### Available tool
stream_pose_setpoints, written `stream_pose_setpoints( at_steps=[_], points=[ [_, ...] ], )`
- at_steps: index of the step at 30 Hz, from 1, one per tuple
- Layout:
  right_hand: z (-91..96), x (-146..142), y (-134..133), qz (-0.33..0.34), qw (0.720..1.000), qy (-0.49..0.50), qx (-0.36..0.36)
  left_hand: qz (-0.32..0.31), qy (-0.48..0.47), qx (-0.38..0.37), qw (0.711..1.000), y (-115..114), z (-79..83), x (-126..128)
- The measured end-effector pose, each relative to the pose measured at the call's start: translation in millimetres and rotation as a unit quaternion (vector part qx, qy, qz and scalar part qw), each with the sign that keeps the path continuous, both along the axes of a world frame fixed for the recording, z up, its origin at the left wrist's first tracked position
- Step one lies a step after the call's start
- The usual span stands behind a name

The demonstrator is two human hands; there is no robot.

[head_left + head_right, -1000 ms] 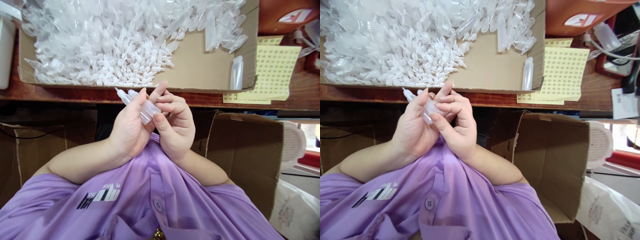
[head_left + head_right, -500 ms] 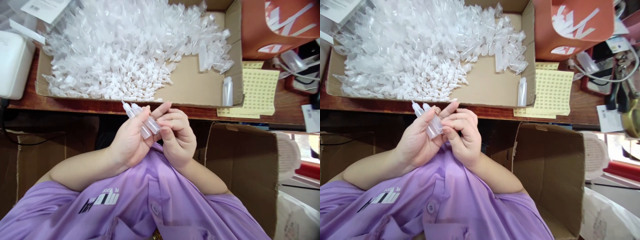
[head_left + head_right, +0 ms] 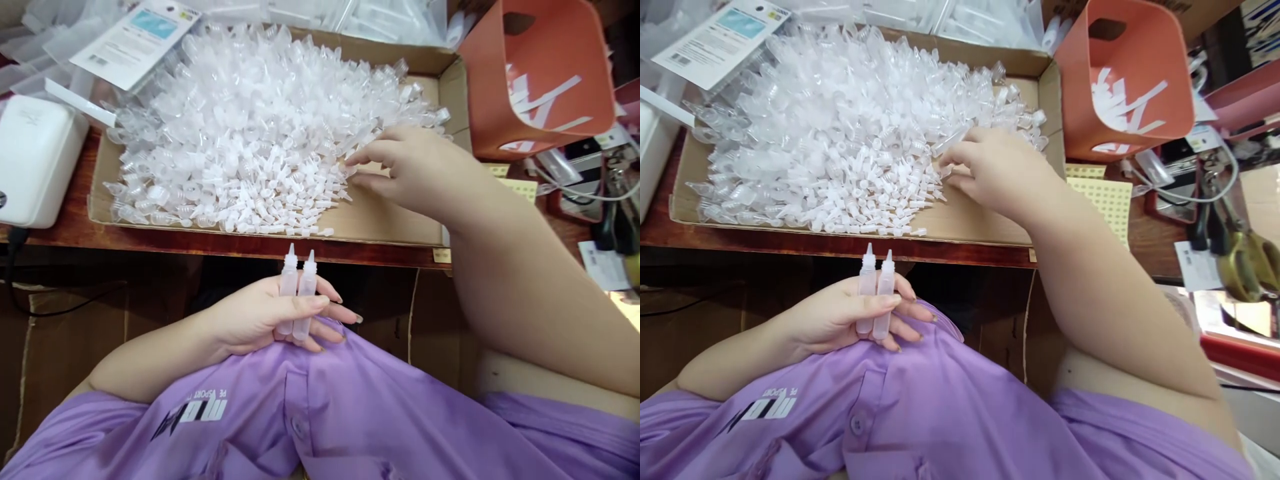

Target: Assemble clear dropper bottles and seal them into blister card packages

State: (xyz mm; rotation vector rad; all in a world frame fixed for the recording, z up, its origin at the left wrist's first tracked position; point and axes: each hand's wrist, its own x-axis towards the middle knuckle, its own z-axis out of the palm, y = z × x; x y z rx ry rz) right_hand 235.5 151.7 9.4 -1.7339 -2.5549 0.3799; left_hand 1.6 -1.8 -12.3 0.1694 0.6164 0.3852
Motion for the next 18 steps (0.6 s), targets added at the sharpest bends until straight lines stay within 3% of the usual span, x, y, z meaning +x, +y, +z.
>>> stream_pose_setpoints(
  at_steps=[3, 5, 8, 10, 13, 18],
  points=[
    [3.2, -5, -3, 0.035, 0.998, -0.041, -0.023, -0.021, -0.019, -0.012, 1.0, 2, -7.1, -1],
    [10.1, -2, -15, 0.014, 0.999, -0.046, -0.026, -0.034, -0.024, -0.012, 0.999, 4, -11.0, -2],
    [25.6, 8, -40, -0.002, 0.998, 0.039, -0.054, -0.067, -0.024, -0.006, 0.997, 6, -14.2, -4],
    [35.3, 11, -55, 0.088, 0.976, 0.134, -0.15, -0.095, -0.022, 0.007, 0.995, 6, -14.8, -4],
    [41.8, 8, -69, 0.213, 0.915, 0.212, -0.27, -0.124, -0.018, 0.027, 0.992, 6, -14.3, 0],
    [36.1, 2, -73, 0.304, 0.871, 0.25, -0.295, -0.149, -0.013, 0.035, 0.988, 3, -12.4, 8]
  ],
)
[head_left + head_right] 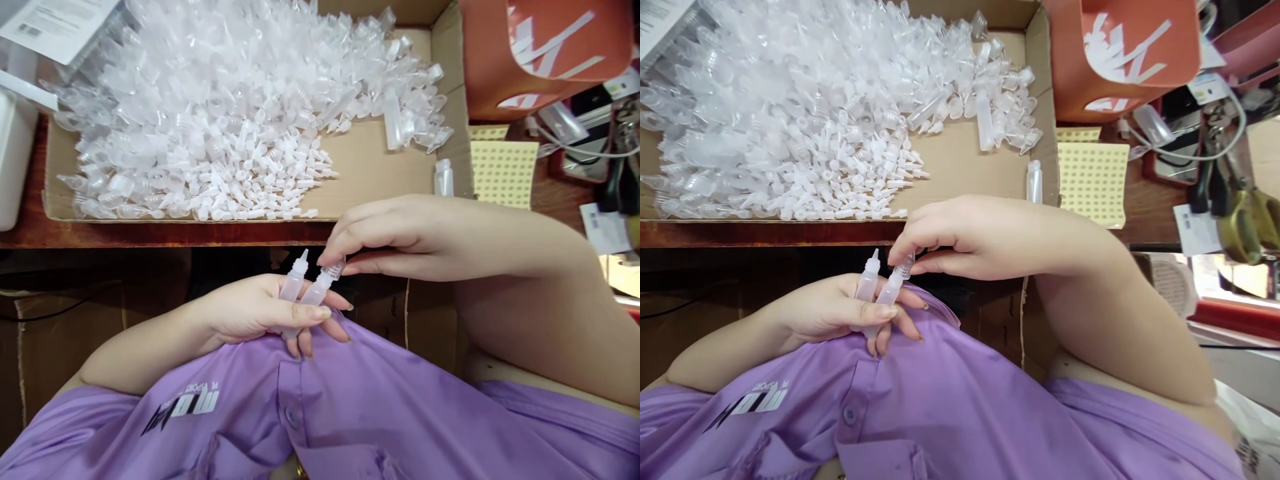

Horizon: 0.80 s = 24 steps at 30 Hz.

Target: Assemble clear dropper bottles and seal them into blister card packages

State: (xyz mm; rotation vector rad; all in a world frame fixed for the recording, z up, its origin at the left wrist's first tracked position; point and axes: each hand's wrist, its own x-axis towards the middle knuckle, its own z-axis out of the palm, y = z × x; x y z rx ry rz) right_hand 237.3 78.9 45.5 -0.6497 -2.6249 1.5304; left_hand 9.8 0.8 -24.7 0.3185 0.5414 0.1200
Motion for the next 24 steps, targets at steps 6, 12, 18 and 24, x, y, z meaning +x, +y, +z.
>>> stream_pose_setpoints(
  at_steps=[6, 12, 18, 24],
  points=[
    [-3.6, 3, -1, 0.043, 0.998, 0.045, -0.022, -0.016, 0.005, 0.009, 1.0, -6, 2.3, 3],
    [-9.1, -1, -9, 0.016, 0.998, -0.037, -0.04, -0.01, -0.007, -0.006, 1.0, -8, 2.3, 9],
    [-9.2, 11, -19, -0.051, 0.998, -0.046, -0.006, -0.007, 0.002, -0.014, 1.0, -8, 4.6, 14],
    [-10.5, 13, -23, -0.037, 0.998, -0.055, -0.01, -0.034, 0.025, -0.008, 0.999, -8, 6.4, 15]
  ],
)
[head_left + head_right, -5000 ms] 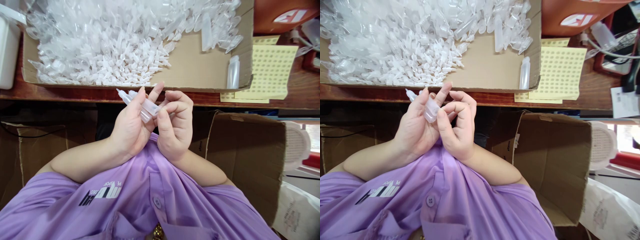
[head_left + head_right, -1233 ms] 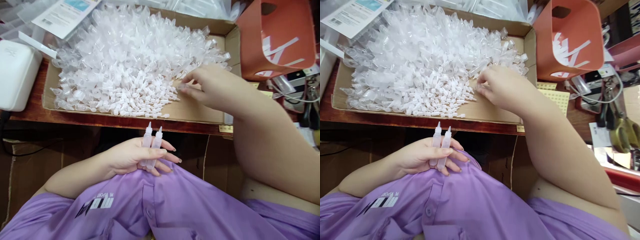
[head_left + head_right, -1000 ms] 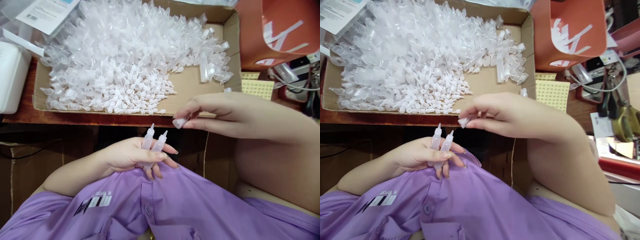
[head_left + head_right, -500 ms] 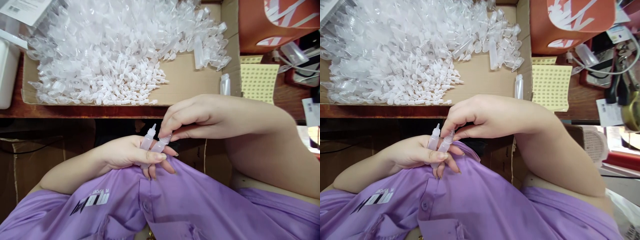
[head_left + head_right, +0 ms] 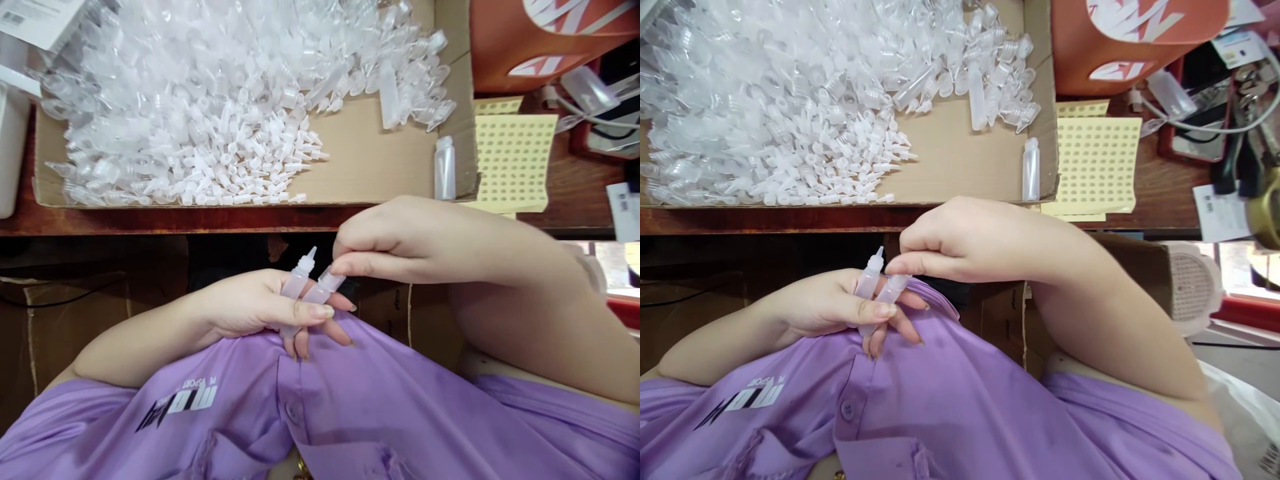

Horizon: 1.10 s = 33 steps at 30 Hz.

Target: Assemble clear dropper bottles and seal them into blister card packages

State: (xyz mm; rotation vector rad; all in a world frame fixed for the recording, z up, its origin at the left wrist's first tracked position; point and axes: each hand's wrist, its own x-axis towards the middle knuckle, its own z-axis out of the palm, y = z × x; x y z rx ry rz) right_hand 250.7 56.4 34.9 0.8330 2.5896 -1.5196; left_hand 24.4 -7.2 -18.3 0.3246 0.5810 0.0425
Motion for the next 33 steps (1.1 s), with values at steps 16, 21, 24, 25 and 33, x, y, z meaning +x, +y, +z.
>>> stream_pose_setpoints(
  at_steps=[16, 21, 24, 25, 33],
  points=[
    [-6.5, -5, 0, 0.015, 0.999, 0.03, -0.035, -0.025, -0.001, 0.018, 1.0, 3, -2.3, -4],
    [-7.9, -5, -1, 0.0, 0.998, 0.045, -0.054, -0.005, 0.0, 0.024, 1.0, 2, -2.6, -6],
    [-8.1, -6, -2, 0.015, 0.996, 0.067, -0.057, -0.01, -0.007, 0.028, 1.0, 1, -4.2, -7],
    [-7.9, -7, -2, 0.023, 0.997, 0.056, -0.054, -0.015, -0.01, 0.032, 0.999, 0, -4.8, -6],
    [0.6, -12, -2, 0.048, 0.995, 0.077, -0.033, -0.028, -0.031, 0.081, 0.996, -1, -4.9, -5]
  ],
)
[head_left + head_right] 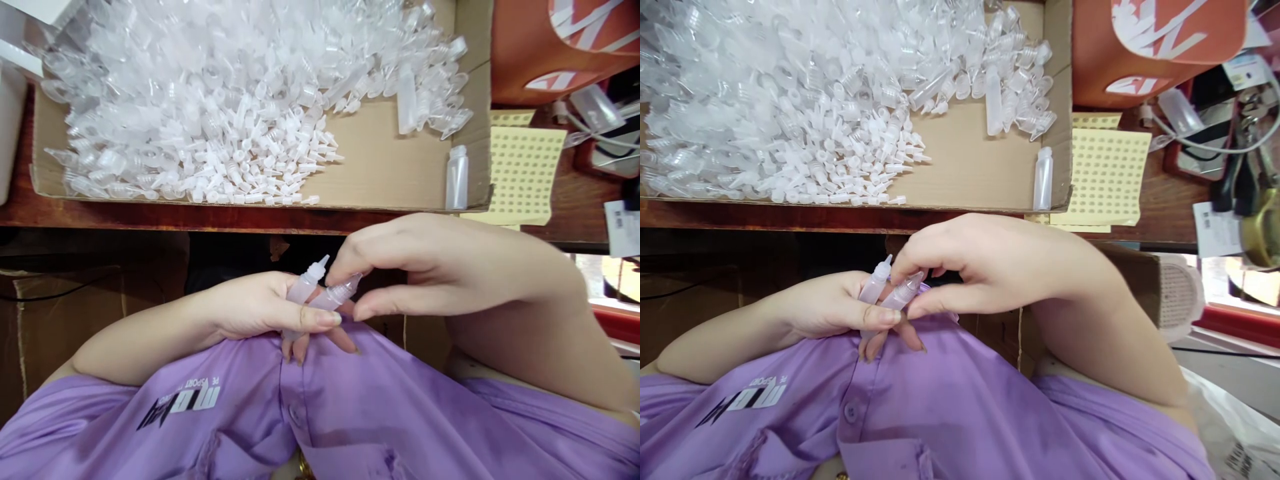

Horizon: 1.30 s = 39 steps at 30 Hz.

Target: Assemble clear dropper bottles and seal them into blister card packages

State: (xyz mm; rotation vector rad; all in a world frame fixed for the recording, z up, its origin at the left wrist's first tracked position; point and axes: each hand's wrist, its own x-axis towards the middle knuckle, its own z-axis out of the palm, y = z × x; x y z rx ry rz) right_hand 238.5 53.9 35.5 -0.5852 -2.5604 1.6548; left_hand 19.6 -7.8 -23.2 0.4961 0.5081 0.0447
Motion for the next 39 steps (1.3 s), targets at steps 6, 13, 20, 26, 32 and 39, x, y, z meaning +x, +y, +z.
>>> stream_pose_setpoints(
  at_steps=[6, 13, 20, 26, 32, 39],
  points=[
    [-2.4, -5, -1, 0.0, 0.999, -0.047, 0.018, 0.051, 0.063, -0.022, 0.996, -2, 2.9, -3],
    [-7.8, -16, -3, -0.029, 0.993, -0.107, 0.043, 0.067, 0.089, -0.004, 0.994, 1, 1.6, -5],
    [14.8, 1, 59, -0.195, 0.901, -0.187, 0.34, 0.086, 0.02, -0.052, 0.995, 7, 5.3, -8],
    [-1.1, 12, 121, -0.126, 0.799, -0.337, 0.481, 0.09, -0.001, -0.083, 0.993, 6, -4.0, -12],
    [-14.5, 9, 123, -0.118, 0.809, -0.347, 0.46, 0.095, -0.002, -0.088, 0.992, 7, -6.0, -13],
    [0.0, 10, 65, -0.346, 0.861, -0.163, 0.337, 0.09, 0.016, -0.075, 0.993, 9, -4.0, -12]
  ],
)
